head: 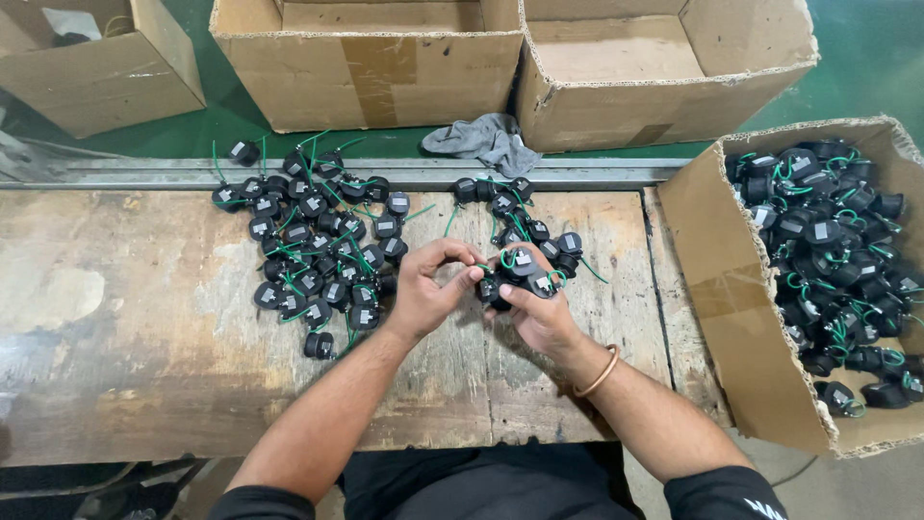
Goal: The person picks up black electrical plug components with green wires from a workbench, folds and tucks each wire against the component body by hand, and places the finished component into a cardboard box beside the bench, repeating this for many components one at a time.
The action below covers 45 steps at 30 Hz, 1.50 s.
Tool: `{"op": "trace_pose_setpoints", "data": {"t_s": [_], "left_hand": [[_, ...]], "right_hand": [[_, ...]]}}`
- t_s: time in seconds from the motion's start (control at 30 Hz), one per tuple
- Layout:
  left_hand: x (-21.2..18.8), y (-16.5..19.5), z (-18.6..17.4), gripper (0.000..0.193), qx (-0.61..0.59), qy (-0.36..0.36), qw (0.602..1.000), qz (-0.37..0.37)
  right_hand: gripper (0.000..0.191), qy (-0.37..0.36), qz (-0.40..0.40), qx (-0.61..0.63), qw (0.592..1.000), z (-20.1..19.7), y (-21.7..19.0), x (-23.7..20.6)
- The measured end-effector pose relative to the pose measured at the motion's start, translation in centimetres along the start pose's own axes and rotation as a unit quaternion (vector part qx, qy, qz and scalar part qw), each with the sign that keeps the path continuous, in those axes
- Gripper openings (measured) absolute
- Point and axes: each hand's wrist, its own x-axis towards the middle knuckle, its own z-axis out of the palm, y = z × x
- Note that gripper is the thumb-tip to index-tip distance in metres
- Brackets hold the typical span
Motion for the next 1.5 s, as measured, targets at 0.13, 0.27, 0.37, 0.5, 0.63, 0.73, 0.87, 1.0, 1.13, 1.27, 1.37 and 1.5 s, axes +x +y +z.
{"op": "trace_pose_setpoints", "data": {"t_s": [0.13, 0.27, 0.37, 0.5, 0.63, 0.73, 0.87, 1.0, 1.13, 1.27, 1.37, 1.5], "left_hand": [[1.0, 0.7, -0.6, 0.032, 0.270, 0.018, 0.963, 0.000], [1.7, 0.9, 0.5, 0.061, 0.507, -0.025, 0.861, 0.039], [1.9, 0.4, 0.9, 0.058, 0.542, -0.053, 0.838, 0.021], [1.9, -0.5, 0.0, 0.045, 0.548, -0.061, 0.833, 0.047], [2.2, -0.7, -0.5, 0.033, 0.563, -0.047, 0.822, 0.075], [2.5, -0.6, -0.7, 0.021, 0.535, -0.021, 0.842, 0.066], [2.9, -0.2, -0.7, 0.011, 0.514, 0.025, 0.856, 0.046], [3.2, -0.1, -0.9, 0.022, 0.535, 0.059, 0.841, 0.052], [3.4, -0.6, -0.9, 0.016, 0.569, 0.058, 0.820, 0.024], [3.1, -0.7, -1.1, 0.015, 0.545, 0.070, 0.835, 0.038], [2.9, -0.4, -1.1, 0.005, 0.462, 0.089, 0.882, 0.025], [2.6, 0.0, -1.2, 0.009, 0.353, 0.108, 0.928, 0.047]], "right_hand": [[0.052, 0.022, -0.031, 0.046, 0.998, 0.1, -0.3, 0.3], [0.047, 0.041, -0.047, 0.097, 0.993, -0.3, -0.8, 1.0], [0.048, 0.073, -0.037, 0.118, 0.990, -0.5, -1.0, 0.9], [0.048, 0.080, -0.030, 0.113, 0.990, -0.8, -0.8, 1.0], [0.047, 0.082, -0.030, 0.106, 0.991, -1.0, -0.7, 1.1], [0.046, 0.088, -0.029, 0.111, 0.989, -1.3, -0.7, 1.1], [0.045, 0.078, -0.033, 0.119, 0.989, -1.6, -0.7, 1.2], [0.044, 0.085, -0.027, 0.119, 0.989, -1.7, -0.7, 1.2], [0.045, 0.087, -0.010, 0.141, 0.986, -1.8, -0.8, 1.2], [0.044, 0.069, -0.021, 0.151, 0.986, -2.0, -1.0, 0.9], [0.043, 0.054, -0.026, 0.174, 0.983, -2.0, -1.2, 0.8], [0.046, 0.044, -0.020, 0.223, 0.974, -1.7, -1.6, 0.8]]}}
